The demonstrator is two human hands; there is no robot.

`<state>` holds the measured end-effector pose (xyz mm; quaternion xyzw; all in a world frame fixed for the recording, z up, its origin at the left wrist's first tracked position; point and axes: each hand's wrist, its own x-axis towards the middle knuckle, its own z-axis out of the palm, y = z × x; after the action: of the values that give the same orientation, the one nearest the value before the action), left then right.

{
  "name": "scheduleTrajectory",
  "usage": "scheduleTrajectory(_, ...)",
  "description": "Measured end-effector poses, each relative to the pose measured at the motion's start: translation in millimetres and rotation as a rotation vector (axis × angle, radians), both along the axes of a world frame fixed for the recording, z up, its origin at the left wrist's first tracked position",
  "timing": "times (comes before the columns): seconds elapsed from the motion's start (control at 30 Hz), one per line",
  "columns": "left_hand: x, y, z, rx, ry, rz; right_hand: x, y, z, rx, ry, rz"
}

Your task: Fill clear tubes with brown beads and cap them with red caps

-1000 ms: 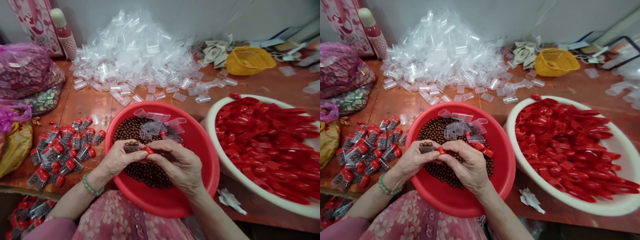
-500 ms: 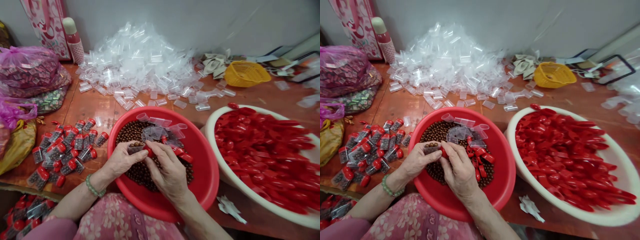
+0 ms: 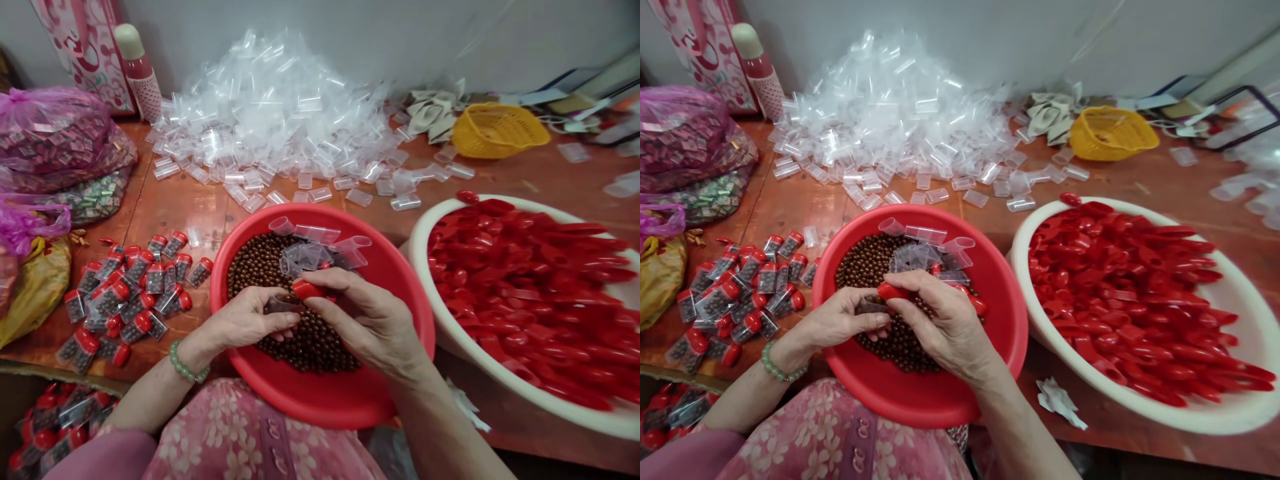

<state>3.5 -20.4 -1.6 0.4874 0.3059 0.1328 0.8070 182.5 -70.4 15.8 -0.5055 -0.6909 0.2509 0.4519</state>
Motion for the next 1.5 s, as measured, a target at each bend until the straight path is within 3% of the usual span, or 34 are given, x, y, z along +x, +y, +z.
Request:
scheduleTrajectory(0.13, -0.3, 0.3, -1.5, -0.019, -0.026, -0.021, -3.4, 7.6, 5.8, 0.088, -0.087, 0.141)
scheduleTrajectory(0.3, -0.5, 0.7, 2.5, -0.052, -0.015, -0.017, -0.3, 6.2, 6.4, 0.099, -0.159, 0.173)
scheduleTrajectory(0.57, -0.6, 1.2, 2.3, -0.077, 0.015, 0.021, 21.0, -1.8, 7.8, 0.001, -0.239, 0.127)
scheduleTrajectory(0.9, -1.7, 1.9, 2.1, -0.087, -0.029, 0.01, -2.1, 9.4, 11.2, 0.052, -0.082, 0.086)
scheduleTrajectory(1.13, -1.6, 2.1, -3.5, -0.076, -0.073, 0.006, -16.3, 9.8, 0.7, 0.091, -0.02, 0.08)
scheduleTrajectory(1.33, -0.9, 1.8, 0.2, -0.089, -0.052, -0.055, -23.7, 6.2, -7.1, 0.078, 0.005, -0.021)
scheduleTrajectory(1.5, -1.5, 2.1, 0.4, -0.061, -0.087, -0.014, -23.4, 4.7, -11.5, 0.045, 0.022, -0.078)
